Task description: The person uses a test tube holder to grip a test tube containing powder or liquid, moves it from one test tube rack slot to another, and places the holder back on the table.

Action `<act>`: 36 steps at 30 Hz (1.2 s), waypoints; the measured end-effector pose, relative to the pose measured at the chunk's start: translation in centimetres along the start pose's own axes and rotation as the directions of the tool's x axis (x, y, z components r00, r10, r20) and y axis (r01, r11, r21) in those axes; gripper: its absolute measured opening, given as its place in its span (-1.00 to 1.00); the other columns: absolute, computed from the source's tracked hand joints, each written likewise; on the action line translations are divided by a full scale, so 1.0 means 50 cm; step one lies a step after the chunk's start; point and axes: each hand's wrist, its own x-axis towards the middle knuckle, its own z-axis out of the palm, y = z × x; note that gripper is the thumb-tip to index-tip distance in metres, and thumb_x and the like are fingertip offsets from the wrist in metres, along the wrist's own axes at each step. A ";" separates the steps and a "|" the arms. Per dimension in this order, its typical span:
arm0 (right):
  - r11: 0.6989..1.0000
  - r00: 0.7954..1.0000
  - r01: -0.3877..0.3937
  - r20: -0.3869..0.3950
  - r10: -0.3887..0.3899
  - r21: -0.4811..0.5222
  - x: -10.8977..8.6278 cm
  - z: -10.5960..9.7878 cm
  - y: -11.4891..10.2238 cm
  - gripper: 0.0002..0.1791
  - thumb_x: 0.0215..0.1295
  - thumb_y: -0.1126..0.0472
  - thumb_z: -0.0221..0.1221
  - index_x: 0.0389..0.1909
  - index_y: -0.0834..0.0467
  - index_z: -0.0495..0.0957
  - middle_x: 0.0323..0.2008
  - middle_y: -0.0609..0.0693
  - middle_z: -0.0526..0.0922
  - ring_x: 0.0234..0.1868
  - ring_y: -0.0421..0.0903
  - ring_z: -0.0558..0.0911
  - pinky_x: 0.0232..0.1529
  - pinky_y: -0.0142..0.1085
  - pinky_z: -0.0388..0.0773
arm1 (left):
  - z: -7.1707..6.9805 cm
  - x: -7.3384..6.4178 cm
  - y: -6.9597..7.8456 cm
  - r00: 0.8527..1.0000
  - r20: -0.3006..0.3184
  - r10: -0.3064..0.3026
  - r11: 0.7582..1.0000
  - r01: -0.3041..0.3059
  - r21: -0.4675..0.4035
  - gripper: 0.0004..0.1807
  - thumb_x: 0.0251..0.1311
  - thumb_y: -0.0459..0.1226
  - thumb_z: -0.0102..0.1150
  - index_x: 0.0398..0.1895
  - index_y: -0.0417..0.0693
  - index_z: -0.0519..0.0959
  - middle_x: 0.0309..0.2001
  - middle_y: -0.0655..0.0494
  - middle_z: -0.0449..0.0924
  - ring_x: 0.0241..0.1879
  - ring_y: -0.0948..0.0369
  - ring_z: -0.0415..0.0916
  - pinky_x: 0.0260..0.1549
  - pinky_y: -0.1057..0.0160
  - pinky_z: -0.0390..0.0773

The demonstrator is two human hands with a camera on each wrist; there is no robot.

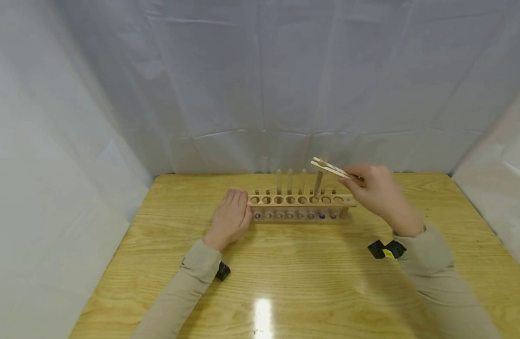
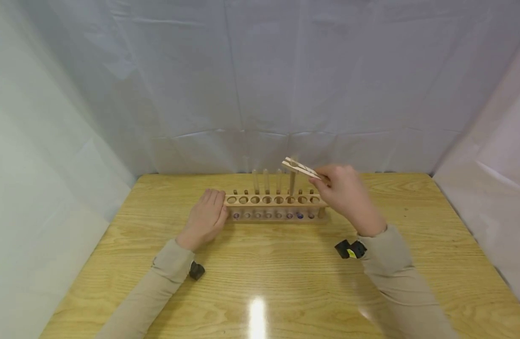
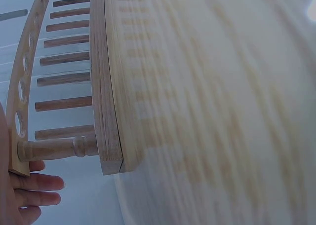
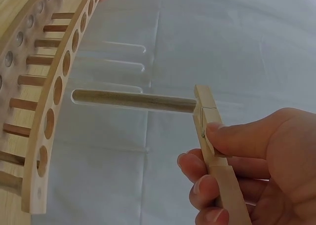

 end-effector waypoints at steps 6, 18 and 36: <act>0.999 0.999 -0.016 0.028 0.015 0.028 -0.002 0.013 -0.003 -0.76 0.40 0.20 0.21 -0.13 0.29 0.71 -0.69 -0.10 0.49 -0.81 -0.22 0.18 -0.78 -0.36 0.18 | 0.001 0.000 0.000 1.000 0.006 -0.004 1.000 0.004 -0.006 -0.56 0.40 -0.22 -0.41 -0.03 -0.38 0.41 -0.11 -0.31 0.44 0.04 -0.22 0.42 0.38 -0.10 0.20; 0.999 0.998 -0.036 0.052 0.034 0.035 -0.008 0.038 0.010 -0.80 0.40 0.21 0.20 -0.13 0.24 0.72 -0.68 -0.09 0.49 -0.80 -0.22 0.21 -0.78 -0.35 0.20 | -0.002 0.002 0.001 0.999 0.030 -0.014 1.000 0.015 -0.013 -0.55 0.41 -0.23 -0.44 -0.01 -0.39 0.40 -0.10 -0.31 0.45 0.05 -0.22 0.41 0.39 -0.08 0.18; 0.995 0.994 -0.073 0.087 0.067 0.070 -0.025 0.086 0.037 -0.85 0.34 0.31 0.23 -0.17 0.28 0.71 -0.67 -0.07 0.48 -0.77 -0.20 0.26 -0.77 -0.37 0.20 | -0.007 0.000 0.004 0.999 0.029 -0.020 1.000 0.020 -0.019 -0.57 0.40 -0.23 -0.42 -0.04 -0.38 0.41 -0.13 -0.29 0.45 0.04 -0.21 0.42 0.37 -0.09 0.21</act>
